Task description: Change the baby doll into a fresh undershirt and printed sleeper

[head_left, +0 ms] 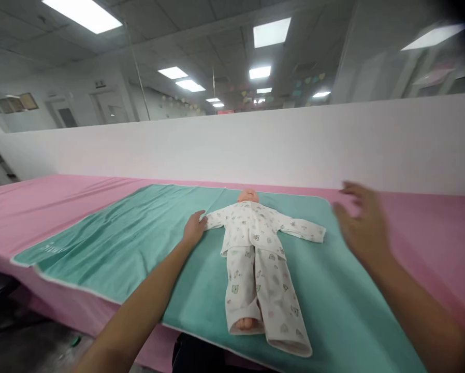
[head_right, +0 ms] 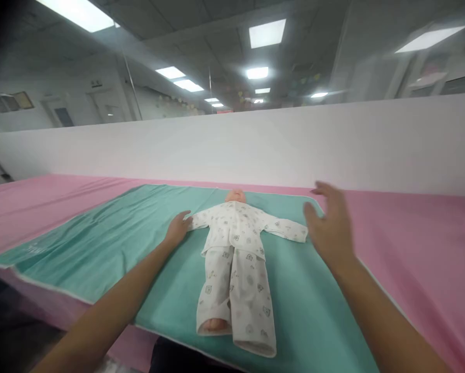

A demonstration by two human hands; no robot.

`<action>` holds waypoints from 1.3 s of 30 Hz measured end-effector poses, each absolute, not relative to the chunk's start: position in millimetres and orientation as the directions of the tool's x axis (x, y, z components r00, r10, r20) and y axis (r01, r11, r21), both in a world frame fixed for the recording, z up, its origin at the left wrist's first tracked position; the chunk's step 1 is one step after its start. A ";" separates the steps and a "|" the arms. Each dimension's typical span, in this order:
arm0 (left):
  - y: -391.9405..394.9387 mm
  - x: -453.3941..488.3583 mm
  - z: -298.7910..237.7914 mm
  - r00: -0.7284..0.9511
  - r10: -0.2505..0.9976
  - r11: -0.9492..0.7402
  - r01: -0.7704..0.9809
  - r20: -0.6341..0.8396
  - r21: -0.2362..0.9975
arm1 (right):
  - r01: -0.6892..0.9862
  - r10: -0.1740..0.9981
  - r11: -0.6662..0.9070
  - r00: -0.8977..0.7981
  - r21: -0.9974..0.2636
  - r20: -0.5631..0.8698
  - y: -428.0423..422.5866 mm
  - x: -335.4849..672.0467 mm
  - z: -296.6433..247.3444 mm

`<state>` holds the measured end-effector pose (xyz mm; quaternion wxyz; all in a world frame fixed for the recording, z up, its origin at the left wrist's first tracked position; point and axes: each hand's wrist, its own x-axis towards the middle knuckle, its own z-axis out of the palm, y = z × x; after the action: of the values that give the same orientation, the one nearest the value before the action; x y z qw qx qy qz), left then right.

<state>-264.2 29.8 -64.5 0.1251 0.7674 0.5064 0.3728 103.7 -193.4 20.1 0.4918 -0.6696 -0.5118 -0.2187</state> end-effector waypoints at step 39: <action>-258.4 -212.3 -83.3 0.540 0.578 -0.809 0.476 0.612 0.345 | 0.636 0.926 0.276 0.025 -0.721 0.377 -176.7 44.7 -84.7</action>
<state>-212.3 -258.4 -83.3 0.0684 0.8747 0.3013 0.3734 44.7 -176.7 -84.7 0.4242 -0.5768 -0.6768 0.1711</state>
